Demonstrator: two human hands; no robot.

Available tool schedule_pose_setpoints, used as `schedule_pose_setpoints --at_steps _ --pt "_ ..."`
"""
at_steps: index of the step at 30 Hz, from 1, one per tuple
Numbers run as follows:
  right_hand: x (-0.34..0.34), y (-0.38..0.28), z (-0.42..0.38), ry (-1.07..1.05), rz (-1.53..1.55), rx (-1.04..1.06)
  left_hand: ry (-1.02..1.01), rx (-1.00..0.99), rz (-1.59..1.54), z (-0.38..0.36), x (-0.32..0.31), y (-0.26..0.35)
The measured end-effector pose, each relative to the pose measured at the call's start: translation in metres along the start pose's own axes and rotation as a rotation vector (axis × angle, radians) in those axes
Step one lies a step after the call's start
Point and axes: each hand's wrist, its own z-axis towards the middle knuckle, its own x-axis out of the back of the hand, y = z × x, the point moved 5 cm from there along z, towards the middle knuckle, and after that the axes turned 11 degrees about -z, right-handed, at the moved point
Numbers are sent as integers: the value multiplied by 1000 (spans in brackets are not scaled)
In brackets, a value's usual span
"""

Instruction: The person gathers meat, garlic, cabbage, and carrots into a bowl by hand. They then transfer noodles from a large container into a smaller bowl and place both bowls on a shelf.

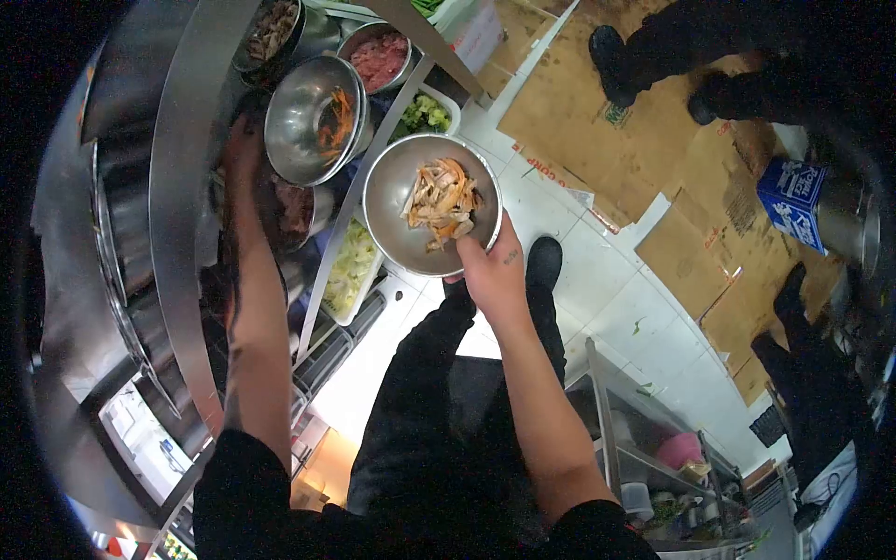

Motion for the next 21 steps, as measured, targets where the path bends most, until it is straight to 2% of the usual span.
schedule_pose_setpoints --at_steps 1,2,10,14,17,18,19,21 --pt "0 4 0 -8 -23 -12 -53 -117 203 29 -18 -33" --pt "1 8 1 -13 -45 -26 -107 -235 405 34 -28 -30" --pt "-9 4 2 3 -23 -23 -268 -222 341 62 -56 -73" --pt "-17 0 5 -9 -59 8 -366 -204 311 88 -68 -121" --pt "-18 3 8 -17 -43 13 -295 -240 351 98 -66 -146" --pt "-18 5 9 -16 -42 11 -297 -241 353 85 -63 -120" --pt "-18 6 10 -35 -45 3 -244 -110 301 59 -53 -72" --pt "-18 10 11 -55 -49 -8 -192 24 249 46 -50 -61"
